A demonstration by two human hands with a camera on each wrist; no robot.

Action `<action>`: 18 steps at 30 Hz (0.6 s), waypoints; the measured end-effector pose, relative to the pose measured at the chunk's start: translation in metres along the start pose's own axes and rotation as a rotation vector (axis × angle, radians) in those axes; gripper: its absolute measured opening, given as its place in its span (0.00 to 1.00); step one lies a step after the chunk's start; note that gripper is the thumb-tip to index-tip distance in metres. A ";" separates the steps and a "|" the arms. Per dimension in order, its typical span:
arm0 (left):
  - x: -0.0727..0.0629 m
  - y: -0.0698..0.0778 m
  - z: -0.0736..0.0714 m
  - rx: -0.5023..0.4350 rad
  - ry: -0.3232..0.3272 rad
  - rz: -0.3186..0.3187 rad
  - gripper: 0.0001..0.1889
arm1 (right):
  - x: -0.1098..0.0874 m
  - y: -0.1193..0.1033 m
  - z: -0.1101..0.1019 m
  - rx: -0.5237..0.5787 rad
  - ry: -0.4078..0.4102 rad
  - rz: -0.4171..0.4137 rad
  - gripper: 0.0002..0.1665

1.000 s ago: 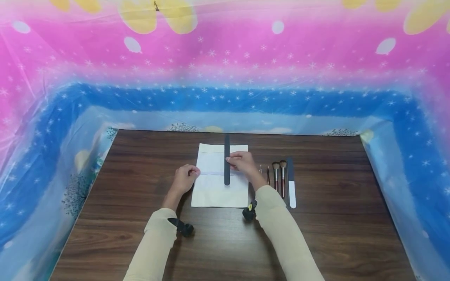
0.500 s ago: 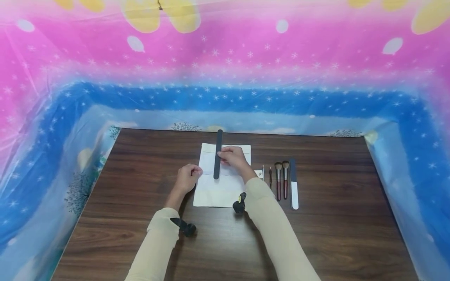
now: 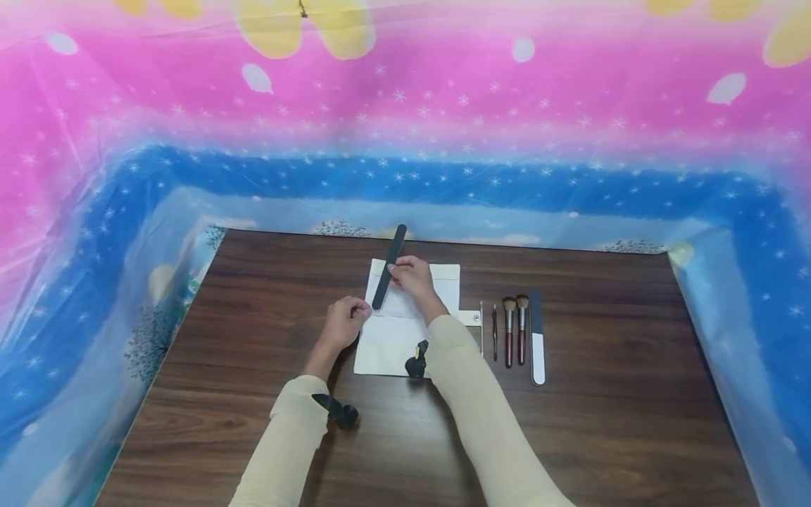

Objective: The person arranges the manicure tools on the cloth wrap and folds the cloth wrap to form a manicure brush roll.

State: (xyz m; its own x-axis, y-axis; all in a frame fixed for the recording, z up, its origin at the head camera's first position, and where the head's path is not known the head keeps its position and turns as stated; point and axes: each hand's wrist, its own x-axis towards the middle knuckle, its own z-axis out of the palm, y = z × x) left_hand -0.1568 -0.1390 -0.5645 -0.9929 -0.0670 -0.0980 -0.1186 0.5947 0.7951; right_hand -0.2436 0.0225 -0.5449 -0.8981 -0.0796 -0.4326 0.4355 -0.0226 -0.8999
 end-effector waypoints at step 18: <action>-0.001 0.001 0.001 0.001 -0.005 -0.023 0.07 | 0.006 0.018 0.001 0.002 0.003 0.024 0.08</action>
State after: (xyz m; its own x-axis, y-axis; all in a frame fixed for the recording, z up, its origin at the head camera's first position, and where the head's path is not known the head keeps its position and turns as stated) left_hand -0.1564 -0.1378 -0.5641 -0.9899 -0.0763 -0.1191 -0.1411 0.5939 0.7921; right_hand -0.2408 0.0203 -0.5638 -0.8876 -0.0773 -0.4542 0.4570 -0.0227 -0.8892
